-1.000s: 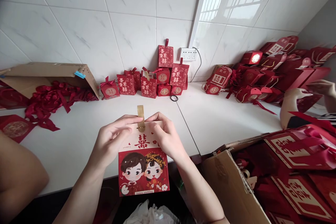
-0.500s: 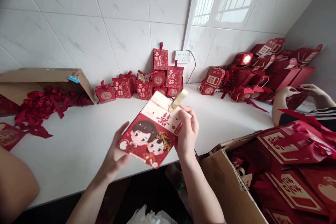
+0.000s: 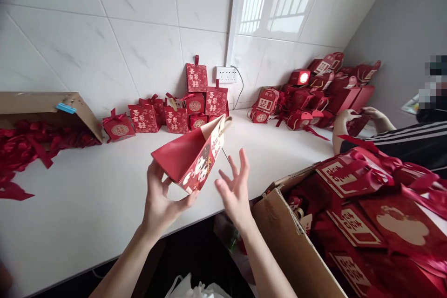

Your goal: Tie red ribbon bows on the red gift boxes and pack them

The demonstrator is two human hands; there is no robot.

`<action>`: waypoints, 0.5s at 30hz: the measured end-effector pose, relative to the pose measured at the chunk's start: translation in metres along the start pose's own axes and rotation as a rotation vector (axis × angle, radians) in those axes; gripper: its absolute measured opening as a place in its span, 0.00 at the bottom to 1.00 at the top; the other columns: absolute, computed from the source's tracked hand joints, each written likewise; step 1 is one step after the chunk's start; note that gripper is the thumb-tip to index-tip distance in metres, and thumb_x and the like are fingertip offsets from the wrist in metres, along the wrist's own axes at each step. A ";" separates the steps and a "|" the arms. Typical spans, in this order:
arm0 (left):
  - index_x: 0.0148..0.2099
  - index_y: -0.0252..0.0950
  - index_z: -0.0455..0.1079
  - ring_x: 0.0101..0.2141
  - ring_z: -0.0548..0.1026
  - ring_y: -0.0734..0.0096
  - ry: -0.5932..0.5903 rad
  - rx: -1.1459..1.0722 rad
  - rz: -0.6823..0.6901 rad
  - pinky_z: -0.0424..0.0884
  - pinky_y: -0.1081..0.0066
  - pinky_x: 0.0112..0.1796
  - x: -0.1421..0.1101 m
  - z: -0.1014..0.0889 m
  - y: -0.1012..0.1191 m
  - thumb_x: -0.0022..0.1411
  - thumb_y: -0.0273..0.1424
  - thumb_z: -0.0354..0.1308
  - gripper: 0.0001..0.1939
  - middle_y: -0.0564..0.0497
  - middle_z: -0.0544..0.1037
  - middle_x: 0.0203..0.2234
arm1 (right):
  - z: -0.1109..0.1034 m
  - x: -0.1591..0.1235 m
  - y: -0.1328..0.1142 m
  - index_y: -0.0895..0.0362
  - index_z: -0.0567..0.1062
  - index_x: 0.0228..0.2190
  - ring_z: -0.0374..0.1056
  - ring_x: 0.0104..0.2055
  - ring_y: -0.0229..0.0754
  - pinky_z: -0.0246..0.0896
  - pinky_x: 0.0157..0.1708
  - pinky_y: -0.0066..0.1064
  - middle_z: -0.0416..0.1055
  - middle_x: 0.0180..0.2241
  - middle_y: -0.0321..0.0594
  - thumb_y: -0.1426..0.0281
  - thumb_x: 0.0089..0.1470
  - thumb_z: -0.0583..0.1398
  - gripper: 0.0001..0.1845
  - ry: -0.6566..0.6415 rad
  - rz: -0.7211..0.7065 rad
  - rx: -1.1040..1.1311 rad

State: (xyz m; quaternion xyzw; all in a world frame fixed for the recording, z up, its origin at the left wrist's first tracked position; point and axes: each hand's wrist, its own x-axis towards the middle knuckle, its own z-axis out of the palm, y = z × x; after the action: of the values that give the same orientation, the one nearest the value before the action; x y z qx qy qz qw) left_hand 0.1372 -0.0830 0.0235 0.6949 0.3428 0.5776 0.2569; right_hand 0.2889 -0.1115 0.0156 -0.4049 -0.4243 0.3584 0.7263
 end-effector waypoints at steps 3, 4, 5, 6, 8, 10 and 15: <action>0.56 0.41 0.57 0.35 0.69 0.70 -0.202 -0.065 -0.093 0.74 0.71 0.32 -0.004 0.020 0.013 0.50 0.37 0.64 0.33 0.49 0.63 0.38 | -0.006 -0.018 -0.008 0.47 0.58 0.56 0.54 0.60 0.55 0.64 0.49 0.47 0.53 0.60 0.46 0.52 0.42 0.64 0.41 -0.166 0.134 0.008; 0.55 0.41 0.60 0.35 0.69 0.71 -0.271 -0.114 -0.105 0.74 0.72 0.31 -0.005 0.026 0.017 0.54 0.37 0.61 0.27 0.49 0.63 0.38 | -0.009 -0.021 -0.012 0.51 0.62 0.53 0.59 0.56 0.55 0.65 0.48 0.47 0.61 0.55 0.48 0.50 0.44 0.62 0.37 -0.178 0.217 0.044; 0.54 0.41 0.62 0.36 0.70 0.70 -0.326 -0.176 -0.126 0.75 0.72 0.31 -0.006 0.030 0.021 0.58 0.38 0.57 0.22 0.48 0.63 0.39 | -0.012 -0.022 -0.017 0.53 0.66 0.50 0.65 0.51 0.54 0.66 0.46 0.47 0.67 0.50 0.49 0.48 0.47 0.59 0.33 -0.170 0.306 0.092; 0.54 0.41 0.63 0.36 0.70 0.70 -0.368 -0.245 -0.163 0.75 0.72 0.30 -0.005 0.034 0.025 0.61 0.38 0.53 0.20 0.47 0.63 0.41 | -0.016 -0.022 -0.023 0.55 0.68 0.47 0.68 0.46 0.52 0.68 0.43 0.47 0.70 0.45 0.49 0.47 0.50 0.56 0.31 -0.158 0.393 0.151; 0.57 0.43 0.62 0.35 0.72 0.71 -0.425 -0.386 -0.279 0.76 0.73 0.28 0.000 0.041 0.031 0.64 0.39 0.48 0.20 0.46 0.62 0.44 | -0.025 -0.021 -0.036 0.57 0.68 0.47 0.71 0.39 0.49 0.71 0.36 0.46 0.72 0.41 0.49 0.46 0.54 0.48 0.32 -0.161 0.536 0.276; 0.58 0.44 0.63 0.31 0.73 0.73 -0.487 -0.476 -0.407 0.75 0.74 0.24 0.008 0.047 0.036 0.63 0.41 0.48 0.22 0.46 0.63 0.47 | -0.034 -0.020 -0.048 0.55 0.66 0.49 0.71 0.37 0.48 0.73 0.27 0.44 0.72 0.41 0.48 0.47 0.57 0.44 0.31 -0.202 0.630 0.336; 0.55 0.41 0.66 0.23 0.72 0.77 -0.622 -0.579 -0.560 0.72 0.75 0.16 0.020 0.066 0.042 0.60 0.43 0.52 0.23 0.46 0.66 0.50 | -0.053 -0.029 -0.068 0.52 0.61 0.53 0.71 0.40 0.53 0.69 0.16 0.35 0.72 0.42 0.50 0.47 0.57 0.42 0.31 -0.213 0.687 0.207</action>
State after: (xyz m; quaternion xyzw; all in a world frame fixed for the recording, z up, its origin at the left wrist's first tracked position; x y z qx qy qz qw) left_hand 0.2111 -0.0914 0.0549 0.6155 0.2492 0.3237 0.6740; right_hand 0.3380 -0.1800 0.0506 -0.4083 -0.2984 0.6623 0.5528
